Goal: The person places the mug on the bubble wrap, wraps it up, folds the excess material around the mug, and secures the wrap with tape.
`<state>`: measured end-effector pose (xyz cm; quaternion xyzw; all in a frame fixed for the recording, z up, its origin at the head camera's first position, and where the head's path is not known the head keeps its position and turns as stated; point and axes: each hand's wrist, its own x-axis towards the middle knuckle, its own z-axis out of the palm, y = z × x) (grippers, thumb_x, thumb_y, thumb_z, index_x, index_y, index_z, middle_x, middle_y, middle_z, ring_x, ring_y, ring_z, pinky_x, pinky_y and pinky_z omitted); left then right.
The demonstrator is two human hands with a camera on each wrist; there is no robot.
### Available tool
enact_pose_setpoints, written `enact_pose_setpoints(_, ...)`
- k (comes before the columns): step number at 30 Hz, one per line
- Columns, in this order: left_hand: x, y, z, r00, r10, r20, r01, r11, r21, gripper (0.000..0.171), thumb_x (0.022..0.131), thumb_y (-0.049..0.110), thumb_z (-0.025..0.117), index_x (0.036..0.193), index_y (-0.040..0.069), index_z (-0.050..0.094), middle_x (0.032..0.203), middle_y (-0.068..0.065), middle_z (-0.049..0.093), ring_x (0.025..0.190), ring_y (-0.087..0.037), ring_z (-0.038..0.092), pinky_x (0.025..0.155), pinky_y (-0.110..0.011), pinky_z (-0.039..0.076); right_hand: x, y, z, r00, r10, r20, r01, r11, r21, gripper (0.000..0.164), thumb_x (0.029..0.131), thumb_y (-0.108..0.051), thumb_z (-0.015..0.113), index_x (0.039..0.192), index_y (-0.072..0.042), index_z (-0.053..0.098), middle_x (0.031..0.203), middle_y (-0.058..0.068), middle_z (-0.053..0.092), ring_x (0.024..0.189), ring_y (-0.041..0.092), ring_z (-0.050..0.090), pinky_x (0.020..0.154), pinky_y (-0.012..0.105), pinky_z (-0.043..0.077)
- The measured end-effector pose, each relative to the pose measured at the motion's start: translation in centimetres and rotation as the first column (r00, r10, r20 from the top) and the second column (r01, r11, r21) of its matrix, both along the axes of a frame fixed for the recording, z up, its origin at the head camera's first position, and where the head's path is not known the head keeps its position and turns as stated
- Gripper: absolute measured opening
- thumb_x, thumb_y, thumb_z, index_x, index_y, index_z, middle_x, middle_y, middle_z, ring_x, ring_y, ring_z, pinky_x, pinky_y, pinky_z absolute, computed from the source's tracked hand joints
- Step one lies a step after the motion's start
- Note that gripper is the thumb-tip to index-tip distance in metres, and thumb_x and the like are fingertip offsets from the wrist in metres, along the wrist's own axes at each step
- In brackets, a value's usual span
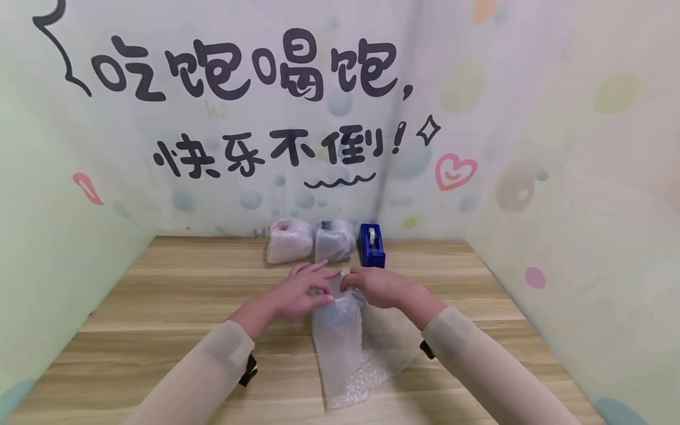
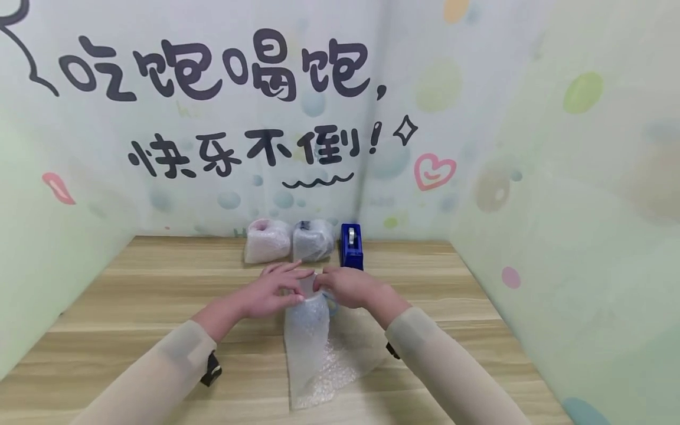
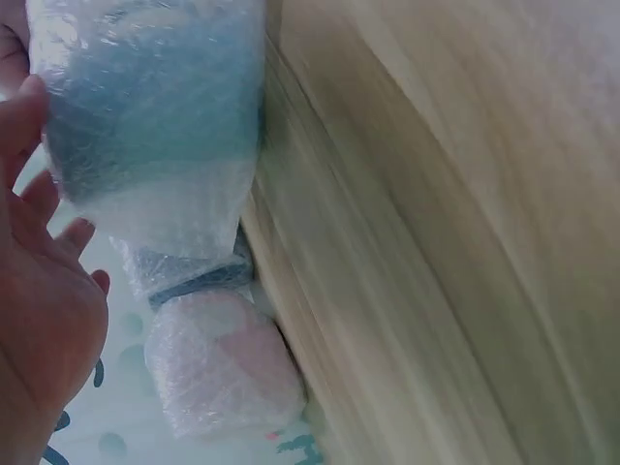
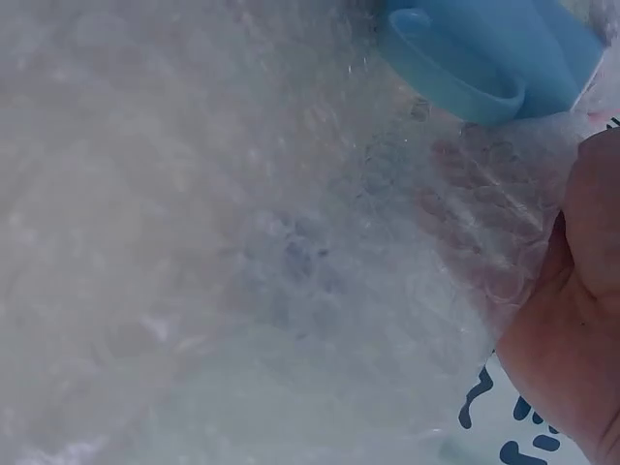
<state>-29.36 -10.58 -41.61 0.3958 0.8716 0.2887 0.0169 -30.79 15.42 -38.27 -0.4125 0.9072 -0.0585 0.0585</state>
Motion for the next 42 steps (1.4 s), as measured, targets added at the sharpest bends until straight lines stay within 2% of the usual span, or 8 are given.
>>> enact_pose_setpoints(4, -0.3, 0.3, 0.3, 1.0, -0.008, 0.01, 0.009, 1.0, -0.022, 0.019, 0.108, 0.029, 0.062, 0.098, 0.02, 0.076, 0.172, -0.012, 0.047, 0.163, -0.046, 0.036, 0.13, -0.074, 0.017, 0.3, 0.0, 0.1, 0.999, -0.053, -0.003, 0.053, 0.998, -0.032, 0.033, 0.116, -0.013, 0.052, 0.145, -0.014, 0.066, 0.138, 0.01, 0.073, 0.128, 0.029, 0.072, 0.11, 0.048, 0.059)
enact_pose_setpoints(8, -0.2, 0.4, 0.2, 1.0, -0.001, 0.003, 0.001, 1.0, -0.025, 0.02, 0.108, 0.028, 0.062, 0.1, 0.017, 0.077, 0.172, -0.012, 0.048, 0.158, -0.042, 0.043, 0.129, -0.072, 0.02, 1.6, -0.1, 0.4, 0.978, -0.058, -0.203, 0.033, 0.992, -0.121, 0.027, 0.112, -0.015, 0.06, 0.138, -0.01, 0.065, 0.128, 0.008, 0.075, 0.113, 0.025, 0.075, 0.096, 0.042, 0.063)
enact_pose_setpoints(13, 0.0, 0.4, 0.0, 0.999, -0.003, -0.038, 0.002, 1.0, -0.022, 0.023, 0.107, 0.031, 0.061, 0.1, 0.016, 0.077, 0.17, -0.011, 0.051, 0.156, -0.042, 0.045, 0.126, -0.072, 0.024, 6.3, -0.4, 0.6, 0.903, 0.079, -0.423, -0.156, 0.976, -0.151, 0.023, 0.104, -0.038, 0.074, 0.115, -0.019, 0.071, 0.112, -0.003, 0.07, 0.104, 0.015, 0.067, 0.093, 0.035, 0.06)
enact_pose_setpoints(18, -0.1, 0.5, -0.1, 0.998, 0.001, -0.059, -0.001, 1.0, -0.009, 0.021, 0.105, 0.031, 0.06, 0.094, 0.019, 0.074, 0.169, -0.012, 0.053, 0.155, -0.043, 0.046, 0.124, -0.073, 0.026, 11.8, -1.4, -2.4, 0.816, 0.277, -0.508, -0.199, 0.959, 0.202, 0.071, 0.086, -0.084, 0.067, 0.123, -0.024, 0.063, 0.119, -0.007, 0.062, 0.113, 0.015, 0.059, 0.103, 0.038, 0.052)
enact_pose_setpoints(29, 0.0, 0.3, -0.6, 0.999, 0.007, -0.036, -0.006, 1.0, 0.015, 0.019, 0.104, 0.032, 0.063, 0.091, 0.024, 0.073, 0.17, -0.009, 0.052, 0.158, -0.046, 0.042, 0.126, -0.074, 0.022, 12.9, -1.8, -6.1, 0.602, 0.381, -0.701, -0.286, 0.923, 0.256, 0.022, 0.091, -0.045, 0.078, 0.089, -0.027, 0.065, 0.084, -0.016, 0.065, 0.079, 0.006, 0.062, 0.073, 0.024, 0.046)
enact_pose_setpoints(32, 0.0, 0.3, -0.6, 0.999, 0.005, -0.043, -0.004, 1.0, 0.017, 0.019, 0.105, 0.032, 0.063, 0.093, 0.023, 0.075, 0.17, -0.009, 0.052, 0.158, -0.046, 0.042, 0.126, -0.074, 0.024, 12.0, -2.0, -4.2, 0.628, 0.345, -0.698, -0.26, 0.938, 0.23, 0.013, 0.098, -0.038, 0.075, 0.1, -0.025, 0.071, 0.095, -0.013, 0.072, 0.091, 0.008, 0.067, 0.085, 0.027, 0.054)
enact_pose_setpoints(37, -0.3, 0.0, -1.0, 0.998, 0.002, -0.066, -0.001, 1.0, 0.014, 0.025, 0.108, 0.031, 0.061, 0.111, 0.019, 0.082, 0.171, -0.01, 0.051, 0.158, -0.046, 0.042, 0.124, -0.073, 0.026, 9.0, -2.8, -0.6, 0.748, 0.215, -0.627, -0.133, 0.975, 0.176, 0.029, 0.107, -0.023, 0.067, 0.136, -0.017, 0.07, 0.13, 0.0, 0.077, 0.121, 0.02, 0.072, 0.106, 0.044, 0.061)
enact_pose_setpoints(42, -1.3, -1.1, -2.9, 0.997, -0.026, -0.071, 0.033, 0.994, 0.105, 0.042, 0.11, 0.034, 0.053, 0.135, 0.013, 0.079, 0.172, -0.008, 0.049, 0.163, -0.042, 0.037, 0.126, -0.072, 0.025, 5.6, -3.7, -0.4, 0.807, 0.049, -0.588, -0.078, 0.997, -0.024, 0.026, 0.107, -0.011, 0.063, 0.133, -0.013, 0.069, 0.124, 0.004, 0.076, 0.104, 0.021, 0.075, 0.081, 0.038, 0.064)
